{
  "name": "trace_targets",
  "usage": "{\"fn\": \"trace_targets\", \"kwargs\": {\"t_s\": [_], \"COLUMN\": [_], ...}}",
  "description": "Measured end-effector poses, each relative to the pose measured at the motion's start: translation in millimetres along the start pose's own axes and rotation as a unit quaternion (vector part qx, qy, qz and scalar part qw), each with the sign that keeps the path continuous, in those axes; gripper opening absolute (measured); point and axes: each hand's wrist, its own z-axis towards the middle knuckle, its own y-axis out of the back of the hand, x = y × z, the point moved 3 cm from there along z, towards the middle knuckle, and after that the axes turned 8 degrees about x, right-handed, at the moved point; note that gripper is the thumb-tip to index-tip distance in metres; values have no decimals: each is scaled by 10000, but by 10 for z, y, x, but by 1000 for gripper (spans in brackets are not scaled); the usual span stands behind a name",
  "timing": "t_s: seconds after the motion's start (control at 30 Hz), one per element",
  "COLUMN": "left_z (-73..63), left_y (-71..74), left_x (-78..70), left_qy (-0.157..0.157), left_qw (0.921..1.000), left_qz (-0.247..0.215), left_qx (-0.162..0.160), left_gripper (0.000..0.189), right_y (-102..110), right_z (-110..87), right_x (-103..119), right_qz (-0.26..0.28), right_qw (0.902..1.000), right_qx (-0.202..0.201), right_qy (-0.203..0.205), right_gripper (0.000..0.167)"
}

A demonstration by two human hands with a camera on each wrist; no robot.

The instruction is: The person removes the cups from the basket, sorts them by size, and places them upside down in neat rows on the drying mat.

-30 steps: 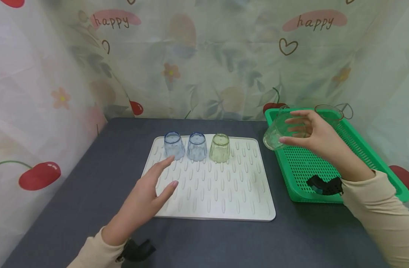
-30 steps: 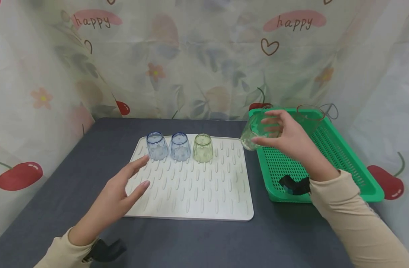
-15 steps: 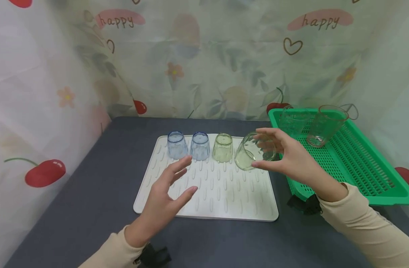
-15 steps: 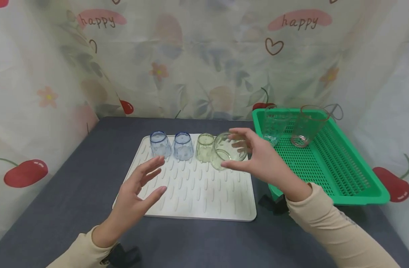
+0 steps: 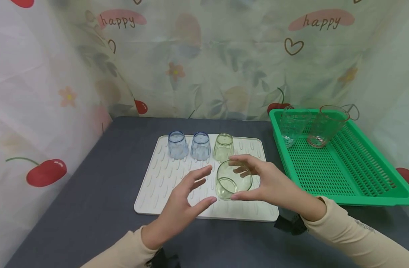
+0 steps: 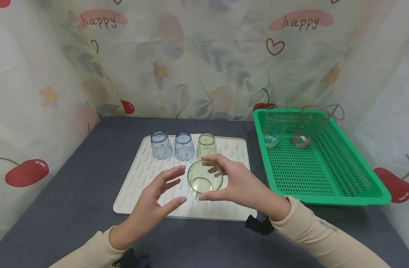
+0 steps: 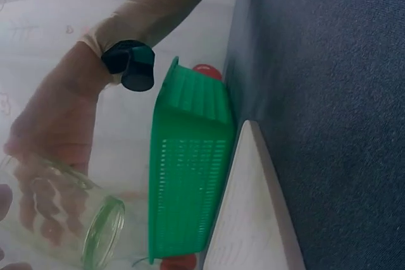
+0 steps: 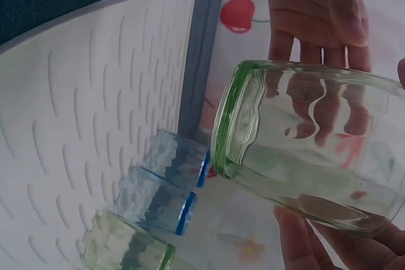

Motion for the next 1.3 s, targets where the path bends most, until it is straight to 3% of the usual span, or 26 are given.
{"fn": "trace_targets", "kwargs": {"t_s": [0.3, 0.73, 0.97, 1.3], "left_z": [-10, -15, -6, 9], "left_y": [-103, -174, -166, -99], "left_x": [49, 109, 113, 77], "left_qy": [249, 302, 67, -567], "left_qw": [9993, 9989, 9997, 9983], "left_qz": [-210, -202, -73, 88], "left_qx": [194, 282, 209, 80], "left_gripper": [67, 78, 80, 80], "right_y": [-142, -224, -214, -181], "right_z": [-5, -3, -49, -104], "right_x": [21, -11, 28, 79], "right_qz": [108, -47, -36, 100], "right_qw": [9996, 9991, 9988, 9984], "right_qx": [265, 431, 479, 192], "right_qy": [37, -17, -65, 517], "right_gripper": [79, 81, 82, 82]}}
